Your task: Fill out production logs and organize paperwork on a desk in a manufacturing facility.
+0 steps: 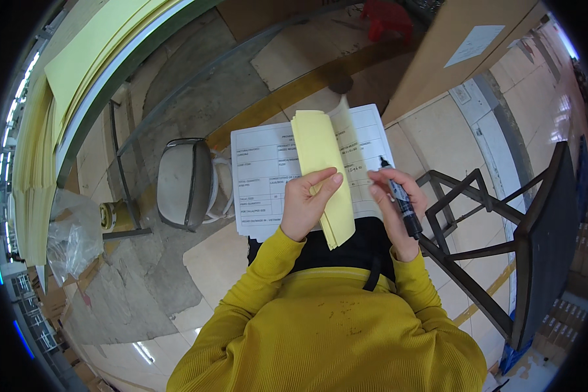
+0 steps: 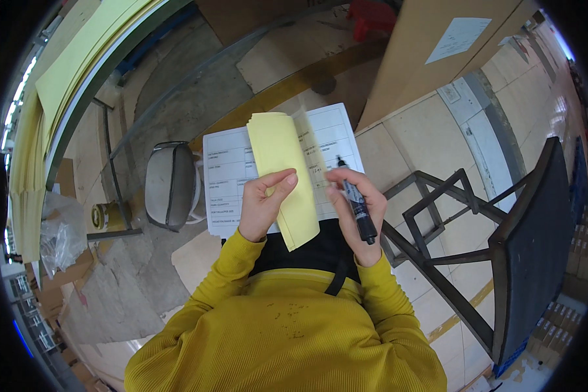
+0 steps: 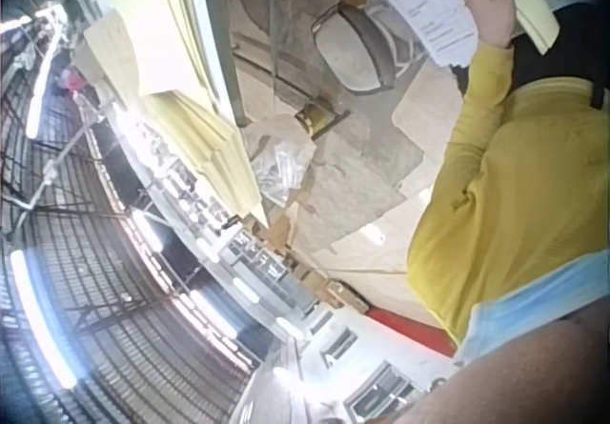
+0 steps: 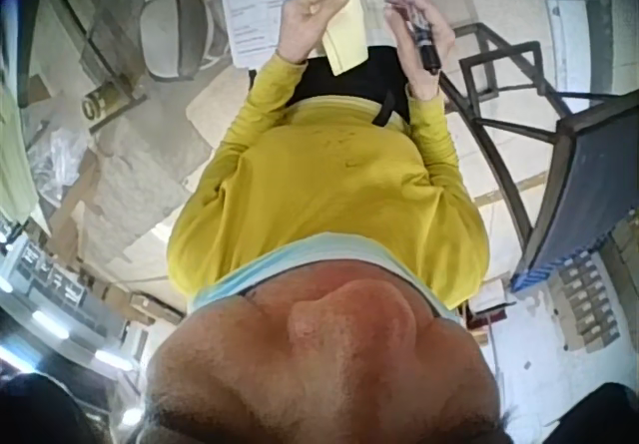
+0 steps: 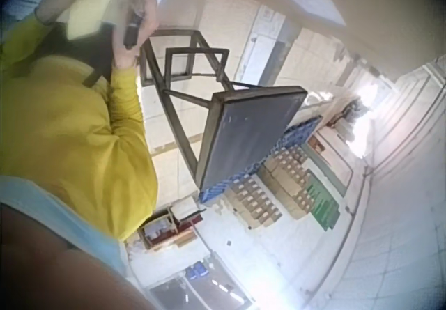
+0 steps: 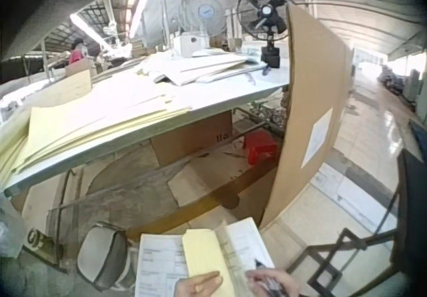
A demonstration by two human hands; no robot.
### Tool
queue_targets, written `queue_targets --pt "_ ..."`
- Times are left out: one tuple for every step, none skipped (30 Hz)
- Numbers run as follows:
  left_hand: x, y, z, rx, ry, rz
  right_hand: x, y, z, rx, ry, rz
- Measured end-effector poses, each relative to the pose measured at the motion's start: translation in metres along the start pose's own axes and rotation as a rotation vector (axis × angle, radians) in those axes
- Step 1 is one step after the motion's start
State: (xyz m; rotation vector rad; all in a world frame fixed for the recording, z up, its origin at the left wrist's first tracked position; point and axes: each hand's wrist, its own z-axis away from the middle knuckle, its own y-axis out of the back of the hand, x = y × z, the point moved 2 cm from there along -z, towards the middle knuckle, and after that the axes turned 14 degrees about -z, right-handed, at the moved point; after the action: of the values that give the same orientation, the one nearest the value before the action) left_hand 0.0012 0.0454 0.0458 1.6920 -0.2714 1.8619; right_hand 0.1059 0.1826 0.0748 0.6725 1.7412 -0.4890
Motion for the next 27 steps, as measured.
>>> queue_targets --pt "0.002 0.001 -0.002 -0.021 0.023 0.030 -0.007 -0.009 -0.001 -0.026 -0.139 -0.207" --pt "0.002 0.002 -0.003 -0.013 0.029 0.026 -0.010 -0.017 0.001 -0.049 -0.280 -0.411" --pt "0.003 0.003 -0.006 -0.033 0.011 0.036 -0.009 -0.023 0.001 -0.069 -0.241 -0.387" --pt "0.005 0.005 -0.009 -0.050 -0.009 0.045 -0.009 -0.028 0.000 -0.079 -0.242 -0.395" --pt "0.007 0.007 -0.008 -0.058 -0.027 0.031 -0.008 -0.031 0.003 -0.126 -0.196 -0.331" --pt "0.010 0.011 -0.008 -0.043 -0.025 0.028 -0.009 -0.035 0.003 -0.175 -0.143 -0.268" --pt "0.015 0.016 -0.008 -0.070 -0.039 0.036 -0.012 -0.039 0.001 -0.206 -0.134 -0.272" --pt "0.018 0.020 -0.007 -0.096 -0.056 0.045 -0.016 -0.041 0.005 -0.222 -0.124 -0.281" --pt "0.011 0.024 -0.007 -0.046 -0.029 -0.021 -0.016 -0.042 0.006 -0.230 -0.167 -0.236" --pt "0.001 0.026 0.001 0.011 -0.006 -0.086 -0.018 -0.042 0.009 -0.239 -0.203 -0.193" --pt "0.004 0.028 -0.002 0.044 -0.076 -0.089 -0.009 -0.038 0.008 -0.186 -0.187 -0.241" --pt "0.004 0.027 -0.004 0.070 -0.145 -0.087 0.004 -0.032 0.010 -0.131 -0.175 -0.285" --pt "0.002 0.031 -0.001 0.035 -0.123 -0.104 0.002 -0.029 0.008 -0.042 -0.187 -0.344" --pt "0.001 0.036 0.001 -0.003 -0.084 -0.113 -0.002 -0.025 0.009 0.045 -0.218 -0.398" --pt "0.018 0.048 0.000 0.028 -0.116 -0.117 -0.001 -0.019 0.009 0.103 -0.206 -0.399" --pt "0.038 0.057 0.005 -0.054 -0.153 -0.140 0.000 -0.013 0.004 0.162 -0.197 -0.400" --pt "0.059 0.066 0.015 -0.136 -0.178 -0.166 -0.003 -0.008 -0.001 0.195 -0.169 -0.392" --pt "0.078 0.076 0.022 -0.112 -0.194 -0.169 -0.006 -0.003 -0.005 0.232 -0.144 -0.379" --pt "0.097 0.083 0.026 -0.193 -0.255 -0.104 -0.005 0.002 -0.009 0.273 -0.107 -0.309" --pt "0.112 0.090 0.028 -0.272 -0.311 -0.038 -0.011 0.004 -0.013 0.328 -0.087 -0.325" --pt "0.123 0.098 0.025 -0.310 -0.366 -0.015 -0.015 0.007 -0.018 0.373 -0.063 -0.315" --pt "0.144 0.110 0.022 -0.259 -0.526 -0.081 -0.017 0.012 -0.022 0.417 -0.041 -0.304" --pt "0.170 0.123 0.019 -0.214 -0.686 -0.147 -0.019 0.017 -0.023 0.444 -0.018 -0.283" --pt "0.191 0.136 0.017 -0.138 -0.722 -0.164 -0.019 0.019 -0.024 0.430 -0.012 -0.287" --pt "0.208 0.151 0.013 -0.073 -0.737 -0.215 -0.018 0.022 -0.025 0.459 0.026 -0.302" --pt "0.219 0.161 0.006 0.011 -0.728 -0.029 -0.019 0.024 -0.025 0.486 0.063 -0.320" --pt "0.236 0.173 0.002 0.091 -0.706 0.089 -0.023 0.023 -0.024 0.446 0.044 -0.242"
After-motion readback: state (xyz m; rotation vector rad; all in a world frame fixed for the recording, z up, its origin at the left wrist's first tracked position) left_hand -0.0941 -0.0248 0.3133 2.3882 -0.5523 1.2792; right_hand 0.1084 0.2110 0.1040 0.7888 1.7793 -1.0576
